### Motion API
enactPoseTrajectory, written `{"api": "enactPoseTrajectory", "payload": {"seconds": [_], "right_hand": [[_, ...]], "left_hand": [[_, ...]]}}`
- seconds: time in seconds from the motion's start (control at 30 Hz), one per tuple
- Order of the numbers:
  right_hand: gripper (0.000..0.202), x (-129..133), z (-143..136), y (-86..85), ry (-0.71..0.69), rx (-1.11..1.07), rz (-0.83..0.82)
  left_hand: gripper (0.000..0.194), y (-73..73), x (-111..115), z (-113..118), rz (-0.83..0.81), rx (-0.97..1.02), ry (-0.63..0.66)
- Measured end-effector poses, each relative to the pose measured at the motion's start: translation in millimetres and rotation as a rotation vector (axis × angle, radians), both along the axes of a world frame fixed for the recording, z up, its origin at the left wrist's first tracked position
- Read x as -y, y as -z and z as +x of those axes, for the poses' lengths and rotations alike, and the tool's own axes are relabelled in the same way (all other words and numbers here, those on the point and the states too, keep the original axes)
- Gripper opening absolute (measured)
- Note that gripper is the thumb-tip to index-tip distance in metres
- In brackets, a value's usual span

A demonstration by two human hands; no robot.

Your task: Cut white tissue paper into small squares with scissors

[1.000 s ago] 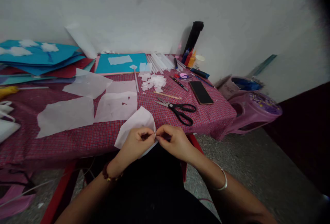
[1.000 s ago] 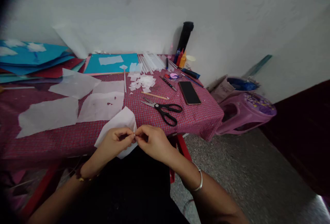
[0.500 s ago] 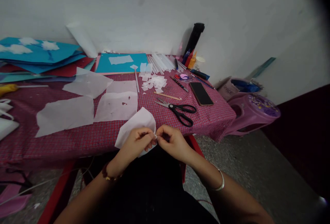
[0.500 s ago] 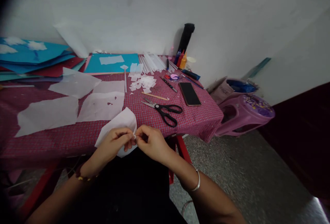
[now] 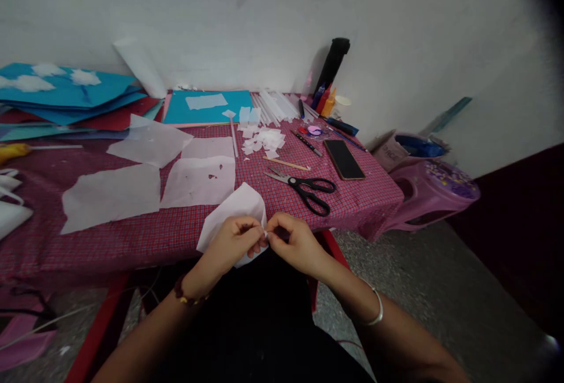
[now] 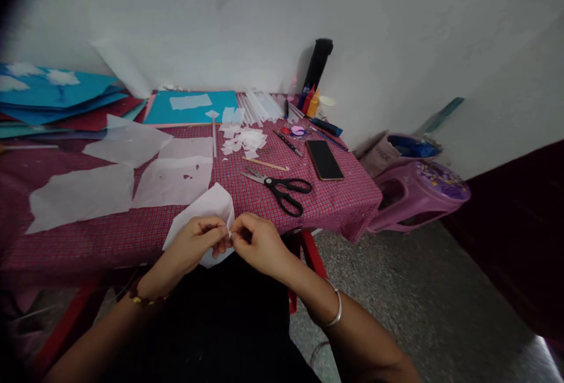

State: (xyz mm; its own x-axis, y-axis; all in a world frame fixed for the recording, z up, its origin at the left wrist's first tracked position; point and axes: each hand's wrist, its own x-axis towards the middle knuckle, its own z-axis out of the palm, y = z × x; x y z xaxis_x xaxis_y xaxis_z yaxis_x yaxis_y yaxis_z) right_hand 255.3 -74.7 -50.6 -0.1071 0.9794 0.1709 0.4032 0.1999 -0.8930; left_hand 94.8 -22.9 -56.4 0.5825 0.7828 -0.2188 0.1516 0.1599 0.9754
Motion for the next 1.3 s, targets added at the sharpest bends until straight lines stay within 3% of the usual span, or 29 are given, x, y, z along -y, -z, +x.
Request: {"api": "enactPoseTrajectory", "payload": {"seconds": [0.27,0.7,0.97,1.3], "right_hand": [[0.008,-2,-2,-1.5,0.025,-0.224,-0.133],[0.007,-3,-2,-3.7,0.029,-0.229,-0.138],[0.008,0,0,-5.6,0.035,-0.168,-0.071],[0.009,3,3,-10.5,0.056,0.004,0.017]], "left_hand": [[0.007,-7.9,4,0,0.009,0.057,-0.045],[0.009,-12.4,6,3,0.068,0.010,-0.045],[0.004,-16.8,11,4,0.324,-0.030,-0.070],[0.014,-20.1,17,4,0.701,-0.221,-0.061]]}}
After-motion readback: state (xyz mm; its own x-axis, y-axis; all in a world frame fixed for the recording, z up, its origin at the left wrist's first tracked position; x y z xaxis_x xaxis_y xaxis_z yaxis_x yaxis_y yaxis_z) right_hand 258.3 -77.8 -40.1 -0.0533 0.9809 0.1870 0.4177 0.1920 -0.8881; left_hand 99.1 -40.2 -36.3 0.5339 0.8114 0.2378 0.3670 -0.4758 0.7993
